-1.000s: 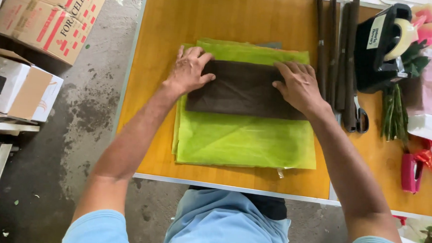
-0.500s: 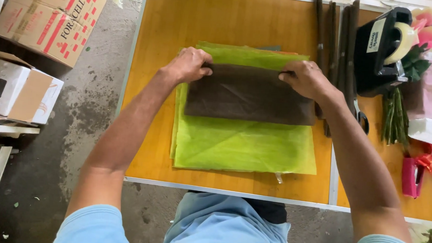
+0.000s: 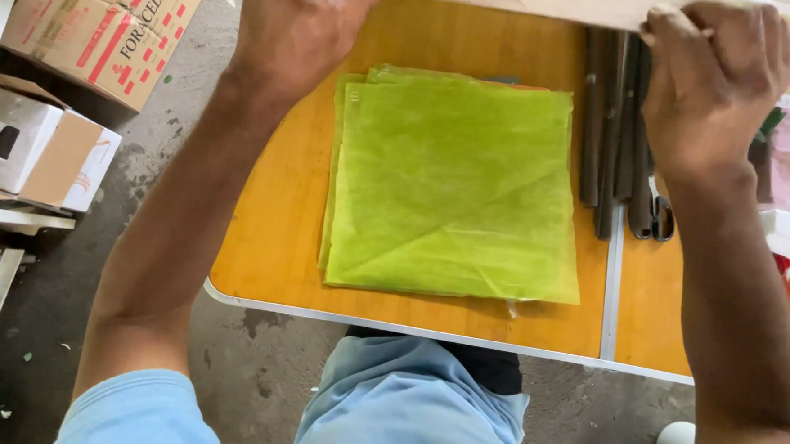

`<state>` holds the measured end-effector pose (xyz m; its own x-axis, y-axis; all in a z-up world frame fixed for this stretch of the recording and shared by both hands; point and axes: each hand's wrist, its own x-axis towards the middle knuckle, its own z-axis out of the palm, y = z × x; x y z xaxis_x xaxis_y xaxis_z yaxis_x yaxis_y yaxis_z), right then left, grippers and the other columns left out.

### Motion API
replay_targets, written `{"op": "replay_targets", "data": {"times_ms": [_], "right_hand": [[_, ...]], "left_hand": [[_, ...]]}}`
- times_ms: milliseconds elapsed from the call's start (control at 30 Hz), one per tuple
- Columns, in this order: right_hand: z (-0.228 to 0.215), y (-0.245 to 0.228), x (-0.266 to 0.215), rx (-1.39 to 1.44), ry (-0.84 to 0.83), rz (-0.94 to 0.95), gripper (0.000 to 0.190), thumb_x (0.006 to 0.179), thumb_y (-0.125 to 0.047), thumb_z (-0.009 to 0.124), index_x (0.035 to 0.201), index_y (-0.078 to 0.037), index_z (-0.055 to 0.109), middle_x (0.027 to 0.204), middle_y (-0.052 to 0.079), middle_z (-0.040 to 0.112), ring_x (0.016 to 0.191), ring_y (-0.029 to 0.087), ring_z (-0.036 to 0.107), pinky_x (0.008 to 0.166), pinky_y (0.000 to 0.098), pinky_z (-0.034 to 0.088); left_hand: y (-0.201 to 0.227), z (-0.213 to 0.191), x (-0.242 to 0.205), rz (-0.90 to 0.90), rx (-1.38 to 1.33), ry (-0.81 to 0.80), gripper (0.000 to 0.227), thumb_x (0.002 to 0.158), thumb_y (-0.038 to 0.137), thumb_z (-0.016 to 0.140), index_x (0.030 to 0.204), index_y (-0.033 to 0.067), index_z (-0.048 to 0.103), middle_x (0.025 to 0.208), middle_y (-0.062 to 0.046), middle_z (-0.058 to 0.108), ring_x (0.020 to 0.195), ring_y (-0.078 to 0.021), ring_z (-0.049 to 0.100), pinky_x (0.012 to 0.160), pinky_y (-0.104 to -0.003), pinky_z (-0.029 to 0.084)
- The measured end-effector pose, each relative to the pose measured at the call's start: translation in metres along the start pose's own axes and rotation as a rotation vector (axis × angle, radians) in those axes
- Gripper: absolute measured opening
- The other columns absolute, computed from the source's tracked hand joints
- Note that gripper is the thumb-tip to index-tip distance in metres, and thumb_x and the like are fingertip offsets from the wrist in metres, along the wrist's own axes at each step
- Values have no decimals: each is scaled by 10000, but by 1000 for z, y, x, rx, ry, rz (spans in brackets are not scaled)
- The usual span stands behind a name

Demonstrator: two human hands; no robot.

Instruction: The person folds a dark brown sheet of paper around a thin stick, secures it with tape, and sets it aside. They repeat this process with a second sheet. Finally, they fold a bright green sheet of paper into a smaller rectangle.

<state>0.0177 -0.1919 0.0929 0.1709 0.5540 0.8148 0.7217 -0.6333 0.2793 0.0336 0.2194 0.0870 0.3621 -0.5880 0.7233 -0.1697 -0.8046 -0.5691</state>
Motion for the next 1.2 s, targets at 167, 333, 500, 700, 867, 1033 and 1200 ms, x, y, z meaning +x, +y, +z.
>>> {"op": "replay_targets", "data": {"times_ms": [167, 333, 500, 700, 867, 1033, 1200], "right_hand": [[-4, -76, -23, -30, -816, 901, 322, 1146, -408, 601, 1010, -157, 750, 1042, 45, 738, 978, 238, 635, 916, 434, 446], [33, -126, -126, 73, -205, 75, 62, 919, -13, 832, 933, -68, 806, 984, 117, 671, 909, 311, 679, 791, 417, 553], [42, -145, -167, 232, -494, 121, 104, 937, -45, 721, 1012, -39, 794, 983, 138, 664, 975, 310, 687, 865, 386, 552], [41, -143, -162, 341, -507, 207, 117, 1041, -61, 638, 1036, -51, 754, 855, 101, 651, 886, 295, 694, 773, 372, 560], [38, -143, -159, 373, -518, 261, 157, 1052, -59, 608, 978, -94, 741, 895, 84, 653, 909, 298, 692, 782, 390, 560], [39, -136, -160, 490, -545, 339, 73, 991, -25, 694, 974, -77, 742, 826, 92, 641, 838, 311, 680, 761, 400, 566], [41, -134, -164, 498, -572, 370, 30, 967, -57, 755, 941, -63, 742, 826, 103, 650, 829, 328, 679, 749, 413, 570]], "left_hand": [[30, -56, -56, -6, -476, 3, 253, 956, 101, 954, 1169, 127, 821, 1156, -4, 788, 1134, -197, 631, 976, -375, 528], [105, -36, -168, -94, -619, -45, 66, 970, 138, 750, 983, 183, 796, 1023, 0, 740, 1016, -188, 673, 952, -379, 507], [134, -38, -220, -133, -713, -303, 20, 926, 130, 774, 918, 148, 774, 896, -3, 657, 917, -178, 671, 859, -344, 557], [133, -49, -219, -211, -725, -313, 12, 950, 171, 761, 953, 160, 758, 860, 15, 686, 898, -163, 696, 855, -314, 583], [130, -58, -217, -307, -813, -435, 57, 949, 169, 779, 941, 139, 732, 939, 8, 645, 1003, -191, 676, 891, -345, 572], [128, -56, -219, -447, -973, -523, 67, 993, 197, 750, 984, 131, 754, 881, -21, 640, 993, -212, 677, 901, -350, 559], [122, -58, -213, -565, -1095, -588, 52, 986, 168, 757, 1003, 120, 766, 855, -37, 667, 976, -235, 683, 902, -360, 556]]}}
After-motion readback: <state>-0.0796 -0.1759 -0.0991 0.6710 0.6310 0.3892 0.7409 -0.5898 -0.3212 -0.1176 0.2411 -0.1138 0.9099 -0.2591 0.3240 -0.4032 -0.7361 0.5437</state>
